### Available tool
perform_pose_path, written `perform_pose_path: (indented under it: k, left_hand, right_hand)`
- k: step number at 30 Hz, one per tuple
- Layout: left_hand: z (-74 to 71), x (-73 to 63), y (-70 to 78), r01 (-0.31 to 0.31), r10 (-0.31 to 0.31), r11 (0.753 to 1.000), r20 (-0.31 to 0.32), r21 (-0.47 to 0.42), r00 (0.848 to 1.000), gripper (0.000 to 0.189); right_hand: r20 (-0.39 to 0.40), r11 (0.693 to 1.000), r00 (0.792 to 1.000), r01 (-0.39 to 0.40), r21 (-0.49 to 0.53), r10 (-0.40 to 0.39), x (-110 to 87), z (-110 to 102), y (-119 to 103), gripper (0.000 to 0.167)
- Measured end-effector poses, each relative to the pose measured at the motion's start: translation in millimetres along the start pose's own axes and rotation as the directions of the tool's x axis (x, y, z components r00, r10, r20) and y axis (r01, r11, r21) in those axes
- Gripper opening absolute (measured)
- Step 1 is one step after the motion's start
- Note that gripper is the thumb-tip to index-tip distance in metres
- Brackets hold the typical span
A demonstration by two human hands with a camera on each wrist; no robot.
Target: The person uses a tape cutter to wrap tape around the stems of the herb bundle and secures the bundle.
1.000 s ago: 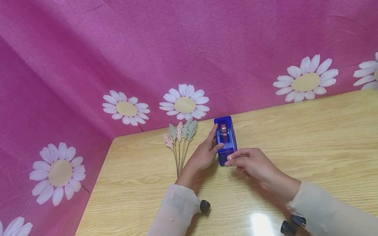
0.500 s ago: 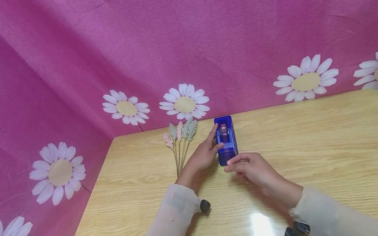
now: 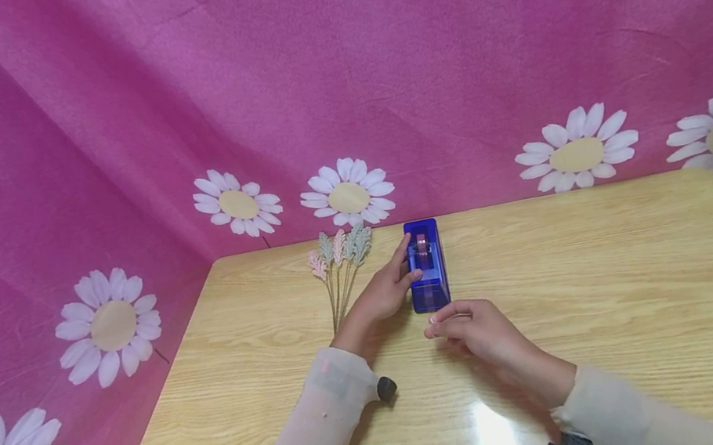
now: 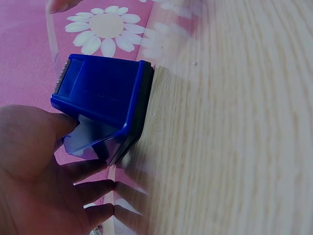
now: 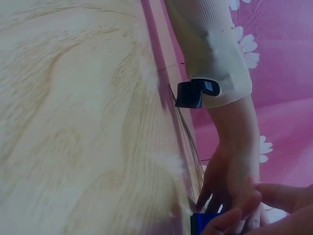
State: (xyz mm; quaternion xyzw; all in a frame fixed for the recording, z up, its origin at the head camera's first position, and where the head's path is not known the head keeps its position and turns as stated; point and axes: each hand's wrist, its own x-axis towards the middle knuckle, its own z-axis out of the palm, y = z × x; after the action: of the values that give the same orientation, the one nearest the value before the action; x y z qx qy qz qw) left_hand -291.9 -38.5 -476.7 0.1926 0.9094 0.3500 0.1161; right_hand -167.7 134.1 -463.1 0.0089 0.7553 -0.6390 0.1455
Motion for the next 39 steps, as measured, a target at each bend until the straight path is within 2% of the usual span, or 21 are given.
perform_pose_path:
  k: [8,13,28,33,39]
  left_hand:
    - [0.2,1.1,-1.3,-0.003,0.003,1.0,0.003,0.002,1.0,0.069]
    - [0.1,2.3,-3.2,-0.014,0.014,1.0,0.007,-0.011,1.0,0.069]
    - [-6.1,4.5,-9.2,-0.037,0.045,0.99,0.054,-0.135,0.998,0.071]
    - [-11.9,0.4,-9.2,-0.034,0.041,0.992,0.051,-0.119,0.998,0.072]
    - [-22.1,-7.2,-7.8,-0.001,0.005,0.997,0.043,-0.079,0.999,0.071]
  right_hand:
    - [0.022,0.997,1.0,-0.007,0.075,0.005,-1.9,0.8,3.9,0.024]
    - [0.028,0.998,1.0,-0.005,0.067,0.003,-1.2,0.9,6.6,0.024]
    - [0.042,0.992,0.999,-0.007,0.124,0.002,0.9,0.4,9.3,0.023]
    - [0.041,0.993,0.999,-0.011,0.114,0.007,1.6,0.3,10.7,0.024]
    - [0.039,0.994,0.999,-0.013,0.107,0.009,1.8,-0.1,11.7,0.024]
